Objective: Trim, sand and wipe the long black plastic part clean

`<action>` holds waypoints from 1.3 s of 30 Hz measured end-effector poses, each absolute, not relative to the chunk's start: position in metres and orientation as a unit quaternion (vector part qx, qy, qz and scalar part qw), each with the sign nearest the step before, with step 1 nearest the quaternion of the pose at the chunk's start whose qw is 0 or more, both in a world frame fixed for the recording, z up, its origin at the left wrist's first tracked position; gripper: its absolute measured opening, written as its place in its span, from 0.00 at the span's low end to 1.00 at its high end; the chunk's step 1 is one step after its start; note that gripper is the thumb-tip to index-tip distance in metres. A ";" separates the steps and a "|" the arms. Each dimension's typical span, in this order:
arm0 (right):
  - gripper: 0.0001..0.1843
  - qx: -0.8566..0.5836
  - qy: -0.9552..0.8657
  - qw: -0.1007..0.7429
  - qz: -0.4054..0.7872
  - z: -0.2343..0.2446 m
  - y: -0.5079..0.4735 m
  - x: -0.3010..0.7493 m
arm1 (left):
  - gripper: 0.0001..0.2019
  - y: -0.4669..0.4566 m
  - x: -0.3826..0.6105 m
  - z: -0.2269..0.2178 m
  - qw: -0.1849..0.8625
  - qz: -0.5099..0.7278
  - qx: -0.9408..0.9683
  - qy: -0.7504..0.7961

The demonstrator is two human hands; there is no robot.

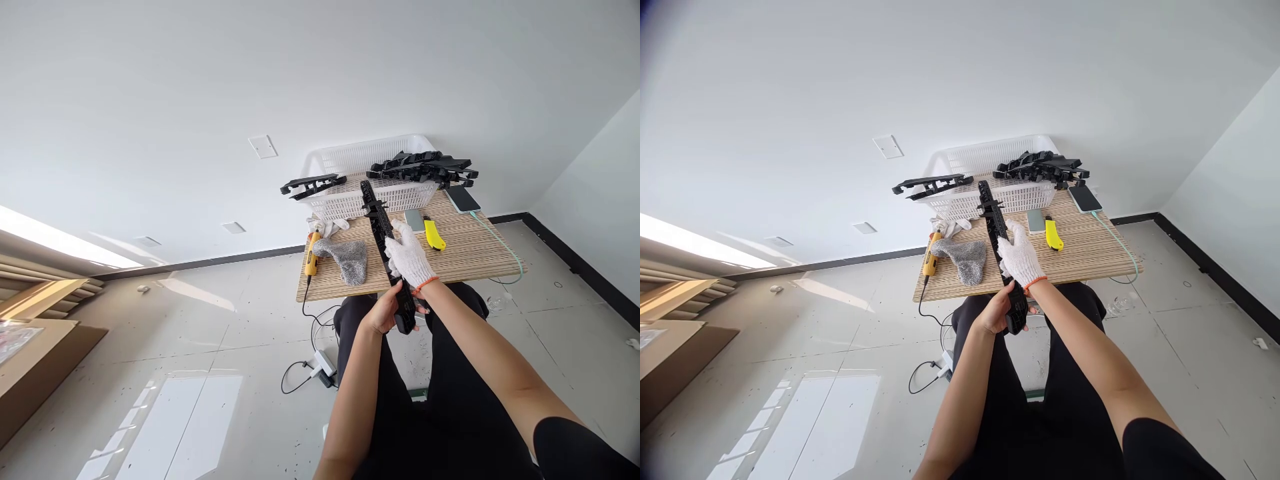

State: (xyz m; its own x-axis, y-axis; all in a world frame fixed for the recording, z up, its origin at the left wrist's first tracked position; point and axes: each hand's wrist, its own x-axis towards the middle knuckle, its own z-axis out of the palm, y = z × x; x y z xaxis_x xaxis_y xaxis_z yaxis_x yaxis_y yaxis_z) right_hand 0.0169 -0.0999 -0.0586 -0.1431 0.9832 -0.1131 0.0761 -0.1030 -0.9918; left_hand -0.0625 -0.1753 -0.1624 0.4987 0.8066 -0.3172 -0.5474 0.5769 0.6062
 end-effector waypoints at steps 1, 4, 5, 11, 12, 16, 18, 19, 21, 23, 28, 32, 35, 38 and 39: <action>0.29 -0.504 -0.522 0.414 0.550 -0.058 -0.099 0.018 | 0.26 -0.175 -0.064 -0.165 0.848 0.378 0.231 0.290; 0.29 -0.503 -0.513 0.418 0.556 -0.056 -0.096 0.021 | 0.30 -0.173 -0.068 -0.172 0.866 0.354 0.236 0.265; 0.29 -0.502 -0.511 0.420 0.557 -0.056 -0.095 0.022 | 0.30 -0.173 -0.069 -0.172 0.866 0.364 0.230 0.255; 0.23 -0.489 -0.500 0.436 0.566 -0.059 -0.091 0.021 | 0.35 -0.173 -0.068 -0.168 0.858 0.386 0.221 0.258; 0.23 -0.489 -0.498 0.436 0.568 -0.060 -0.090 0.020 | 0.35 -0.173 -0.068 -0.167 0.856 0.384 0.225 0.264; 0.25 -0.501 -0.495 0.415 0.575 -0.060 -0.088 0.019 | 0.35 -0.172 -0.065 -0.166 0.852 0.375 0.223 0.291; 0.24 -0.512 -0.491 0.411 0.572 -0.059 -0.089 0.019 | 0.34 -0.172 -0.065 -0.166 0.849 0.370 0.214 0.310; 0.22 -0.515 -0.490 0.410 0.571 -0.058 -0.089 0.019 | 0.34 -0.172 -0.064 -0.166 0.848 0.371 0.208 0.317; 0.20 -0.513 -0.496 0.410 0.568 -0.057 -0.091 0.019 | 0.32 -0.173 -0.064 -0.167 0.844 0.379 0.204 0.319; 0.18 -0.508 -0.508 0.412 0.561 -0.056 -0.092 0.019 | 0.30 -0.173 -0.065 -0.168 0.844 0.386 0.212 0.307; 0.16 -0.503 -0.528 0.419 0.541 -0.056 -0.094 0.019 | 0.25 -0.173 -0.066 -0.169 0.840 0.396 0.228 0.292; 0.25 -0.498 -0.517 0.427 0.549 -0.059 -0.092 0.020 | 0.24 -0.176 -0.063 -0.165 0.821 0.422 0.235 0.304; 0.35 -0.482 -0.511 0.442 0.557 -0.061 -0.088 0.023 | 0.22 -0.177 -0.061 -0.160 0.809 0.444 0.234 0.305; 0.33 -0.474 -0.511 0.450 0.559 -0.059 -0.083 0.025 | 0.21 -0.178 -0.060 -0.156 0.802 0.462 0.225 0.305; 0.30 -0.474 -0.506 0.452 0.561 -0.057 -0.082 0.026 | 0.20 -0.178 -0.060 -0.155 0.801 0.464 0.223 0.305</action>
State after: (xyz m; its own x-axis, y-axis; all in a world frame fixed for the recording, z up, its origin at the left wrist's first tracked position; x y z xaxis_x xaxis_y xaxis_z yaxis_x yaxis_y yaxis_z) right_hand 0.0256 -0.0815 -0.0570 -0.1416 0.9871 -0.0744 -0.0262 -0.0789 -0.9965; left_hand -0.0602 -0.1778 -0.1555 0.3828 0.8798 -0.2818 -0.6079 0.4695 0.6403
